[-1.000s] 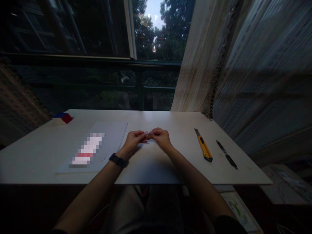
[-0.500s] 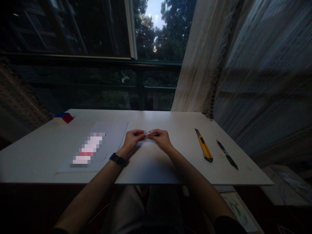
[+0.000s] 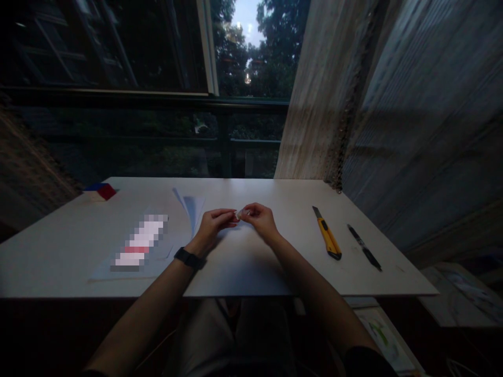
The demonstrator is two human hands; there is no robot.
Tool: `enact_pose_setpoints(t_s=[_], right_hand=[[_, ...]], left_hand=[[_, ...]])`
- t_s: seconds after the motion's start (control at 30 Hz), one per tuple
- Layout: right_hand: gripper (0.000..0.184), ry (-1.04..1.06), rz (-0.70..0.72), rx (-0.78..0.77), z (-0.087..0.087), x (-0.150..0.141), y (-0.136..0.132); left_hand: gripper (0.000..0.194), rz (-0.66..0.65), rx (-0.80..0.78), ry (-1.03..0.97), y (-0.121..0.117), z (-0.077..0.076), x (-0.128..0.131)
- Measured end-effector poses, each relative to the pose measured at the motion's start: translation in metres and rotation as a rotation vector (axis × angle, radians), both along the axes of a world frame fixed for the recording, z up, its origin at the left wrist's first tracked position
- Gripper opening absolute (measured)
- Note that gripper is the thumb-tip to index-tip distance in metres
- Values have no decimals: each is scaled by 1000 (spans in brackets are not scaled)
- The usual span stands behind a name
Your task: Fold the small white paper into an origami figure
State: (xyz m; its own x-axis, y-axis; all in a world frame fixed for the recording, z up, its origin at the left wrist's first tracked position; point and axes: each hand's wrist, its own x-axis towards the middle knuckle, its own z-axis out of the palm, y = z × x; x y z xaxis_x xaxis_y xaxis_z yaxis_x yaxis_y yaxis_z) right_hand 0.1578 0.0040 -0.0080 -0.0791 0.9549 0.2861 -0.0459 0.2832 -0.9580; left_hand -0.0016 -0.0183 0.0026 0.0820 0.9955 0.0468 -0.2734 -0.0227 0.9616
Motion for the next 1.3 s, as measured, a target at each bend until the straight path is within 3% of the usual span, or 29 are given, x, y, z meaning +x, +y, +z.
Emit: enact_pose_setpoints(t_s=[0.17, 0.3, 0.5, 0.63, 0.8, 1.0, 1.3], right_hand=[[53, -26, 63, -5, 2, 0, -2], [51, -91, 114, -18, 4, 1, -5], [43, -249, 126, 42, 7, 3, -6], [40, -388, 92, 76, 1, 0, -6], [44, -354, 69, 77, -9, -7, -5], [44, -287, 192, -24, -13, -10, -6], [46, -240, 213, 10, -8, -9, -7]], left_hand=[[40, 1, 59, 128, -2, 3, 2], [30, 83, 105, 295, 1, -2, 4], [28, 30, 134, 368, 1, -4, 4], [23, 47, 237, 508, 2, -9, 4], [23, 151, 289, 655, 6, -18, 1], [23, 201, 294, 678, 8, -21, -1], [20, 168, 254, 548, 3, -14, 4]])
